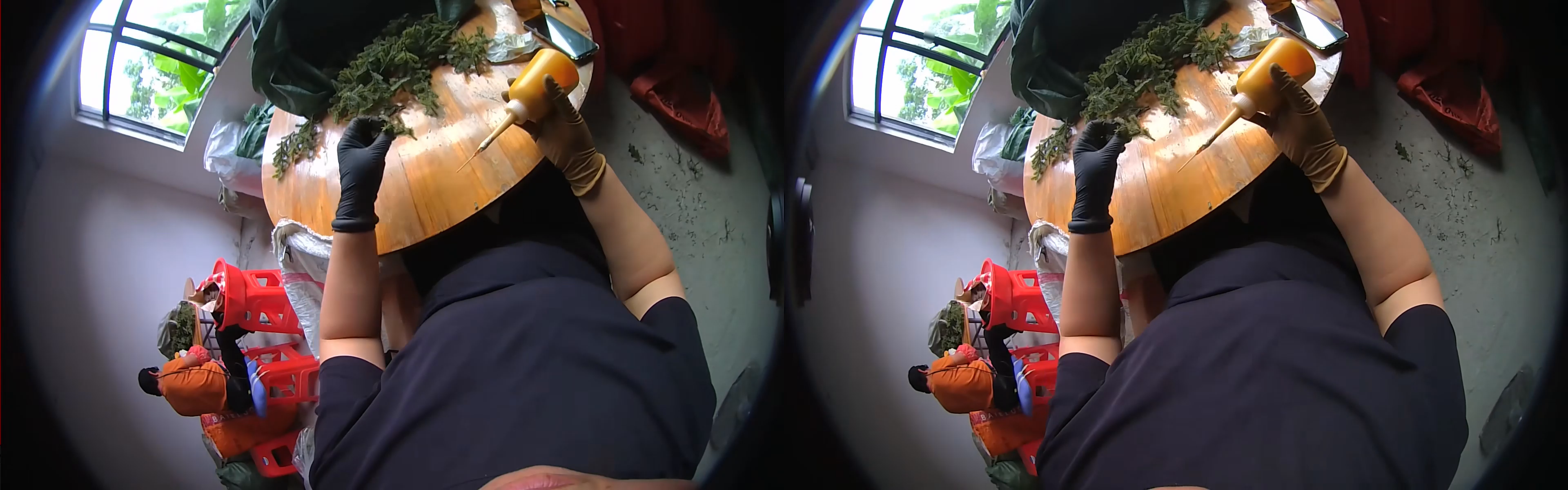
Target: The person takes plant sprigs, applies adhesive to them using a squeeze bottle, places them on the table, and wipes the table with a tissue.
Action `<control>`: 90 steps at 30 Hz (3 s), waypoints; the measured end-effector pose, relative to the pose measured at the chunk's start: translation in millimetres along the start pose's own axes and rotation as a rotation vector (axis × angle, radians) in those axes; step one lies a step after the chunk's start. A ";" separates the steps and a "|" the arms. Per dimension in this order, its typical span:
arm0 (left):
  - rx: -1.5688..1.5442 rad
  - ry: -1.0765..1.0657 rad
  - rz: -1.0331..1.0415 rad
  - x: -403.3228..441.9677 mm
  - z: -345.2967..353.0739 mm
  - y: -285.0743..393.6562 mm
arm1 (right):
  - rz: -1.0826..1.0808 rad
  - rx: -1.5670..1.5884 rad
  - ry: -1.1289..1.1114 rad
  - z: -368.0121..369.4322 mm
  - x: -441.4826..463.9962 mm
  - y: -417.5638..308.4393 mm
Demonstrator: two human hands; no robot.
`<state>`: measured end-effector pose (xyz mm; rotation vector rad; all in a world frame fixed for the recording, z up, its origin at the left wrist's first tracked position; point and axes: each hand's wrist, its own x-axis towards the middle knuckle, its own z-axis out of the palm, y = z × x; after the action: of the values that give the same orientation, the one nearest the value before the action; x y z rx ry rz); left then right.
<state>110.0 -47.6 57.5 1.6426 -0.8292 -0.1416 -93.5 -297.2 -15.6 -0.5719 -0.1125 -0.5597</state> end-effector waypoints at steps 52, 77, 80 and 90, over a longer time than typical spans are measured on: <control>0.445 0.016 0.099 -132.5 35.1 3.6 | -0.153 -0.350 -0.004 49.6 -26.5 32.4; 0.567 0.003 0.154 -131.8 37.7 4.4 | -0.148 -0.503 -0.113 48.7 -28.3 39.0; 0.574 0.009 0.150 -131.8 38.1 4.3 | -0.170 -0.448 -0.080 54.5 -27.5 36.5; 0.600 0.071 0.136 -132.9 41.4 3.9 | -0.214 -0.496 -0.059 44.0 -23.7 32.5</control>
<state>-11.0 -3.9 4.1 2.1237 -0.9835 0.2875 -94.1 -239.6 -0.3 -1.0673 -0.0909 -0.7863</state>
